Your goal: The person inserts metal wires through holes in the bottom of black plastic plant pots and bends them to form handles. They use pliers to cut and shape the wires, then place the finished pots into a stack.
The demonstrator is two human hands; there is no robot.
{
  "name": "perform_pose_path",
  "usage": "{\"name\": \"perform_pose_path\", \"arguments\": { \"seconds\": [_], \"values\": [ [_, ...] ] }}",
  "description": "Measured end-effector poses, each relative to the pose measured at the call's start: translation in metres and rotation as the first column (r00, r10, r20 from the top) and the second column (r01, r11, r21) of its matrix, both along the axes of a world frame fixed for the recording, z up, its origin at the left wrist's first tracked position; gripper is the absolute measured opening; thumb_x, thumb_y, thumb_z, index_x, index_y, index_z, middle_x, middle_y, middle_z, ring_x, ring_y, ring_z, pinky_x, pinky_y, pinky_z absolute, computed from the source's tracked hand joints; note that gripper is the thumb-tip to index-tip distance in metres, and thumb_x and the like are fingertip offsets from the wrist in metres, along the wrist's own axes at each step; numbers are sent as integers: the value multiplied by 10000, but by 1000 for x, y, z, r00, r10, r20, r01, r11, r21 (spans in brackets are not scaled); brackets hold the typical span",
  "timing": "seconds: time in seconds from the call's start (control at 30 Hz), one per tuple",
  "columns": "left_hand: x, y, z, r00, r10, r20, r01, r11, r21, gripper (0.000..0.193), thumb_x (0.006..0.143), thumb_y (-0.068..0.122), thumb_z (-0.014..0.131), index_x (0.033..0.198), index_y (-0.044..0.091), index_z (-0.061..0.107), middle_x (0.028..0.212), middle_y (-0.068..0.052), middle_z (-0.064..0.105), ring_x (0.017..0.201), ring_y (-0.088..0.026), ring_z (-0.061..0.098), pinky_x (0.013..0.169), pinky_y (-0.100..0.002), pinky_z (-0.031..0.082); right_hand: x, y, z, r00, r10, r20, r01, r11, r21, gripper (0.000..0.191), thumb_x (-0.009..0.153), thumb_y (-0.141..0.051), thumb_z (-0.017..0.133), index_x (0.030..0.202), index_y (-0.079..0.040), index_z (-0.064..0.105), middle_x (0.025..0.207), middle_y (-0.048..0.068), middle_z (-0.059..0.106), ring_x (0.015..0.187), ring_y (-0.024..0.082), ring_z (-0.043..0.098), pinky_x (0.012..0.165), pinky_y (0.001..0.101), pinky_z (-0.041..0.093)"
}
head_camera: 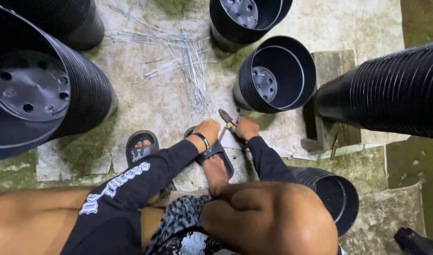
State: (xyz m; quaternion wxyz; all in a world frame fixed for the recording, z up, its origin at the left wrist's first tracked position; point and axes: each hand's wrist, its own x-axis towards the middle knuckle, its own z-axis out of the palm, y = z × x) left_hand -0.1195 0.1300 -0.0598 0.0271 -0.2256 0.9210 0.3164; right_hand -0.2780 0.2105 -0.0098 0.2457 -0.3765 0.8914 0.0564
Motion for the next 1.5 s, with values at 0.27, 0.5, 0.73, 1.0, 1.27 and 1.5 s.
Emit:
{"name": "perform_pose_path", "arguments": {
  "seconds": [0.27,0.5,0.73,1.0,1.27,1.5],
  "values": [
    [-4,-9,14,993,-116,-29,117,993,17,122,803,87,675,858,19,760,891,-275,713,840,-436,718,741,-498,580,1,2,37,1000,-17,25,13,986,164,386,797,-279,736,1105,-45,739,1156,205,725,1091,370,702,895,459,564],
    [-6,-42,46,991,-133,15,134,987,-85,124,820,62,655,888,15,747,907,-264,719,851,-431,724,728,-485,592,3,-14,54,997,-26,67,16,989,148,492,819,-420,752,1107,-22,730,1158,236,687,1062,384,689,873,453,562],
    [8,-140,145,957,-48,-288,18,994,-105,298,751,89,746,1048,64,753,822,-215,724,796,-397,714,730,-475,565,-6,-15,35,599,-89,796,124,992,18,392,976,-268,616,819,80,700,664,151,726,556,248,694,536,376,567],
    [22,-174,236,859,146,-490,-17,966,259,550,746,81,789,1265,54,610,800,-96,729,732,-211,741,703,-342,573,-28,-28,73,563,375,737,-436,892,-121,404,931,-354,647,1077,14,725,968,159,762,882,238,727,804,348,564],
    [28,-178,278,846,107,-522,127,911,393,503,823,23,720,1309,45,591,848,-40,737,743,-91,715,687,-261,586,-49,-67,190,556,710,432,-602,702,-381,431,984,-342,623,1260,-13,658,1118,171,737,992,257,686,871,366,533],
    [16,-158,269,816,162,-555,94,910,403,511,843,62,762,1323,50,588,846,-41,694,750,-85,690,687,-248,578,-7,-87,246,675,603,426,-337,765,-548,246,984,-243,660,1086,-25,706,871,70,768,739,127,684,688,288,537]
  ]
}}
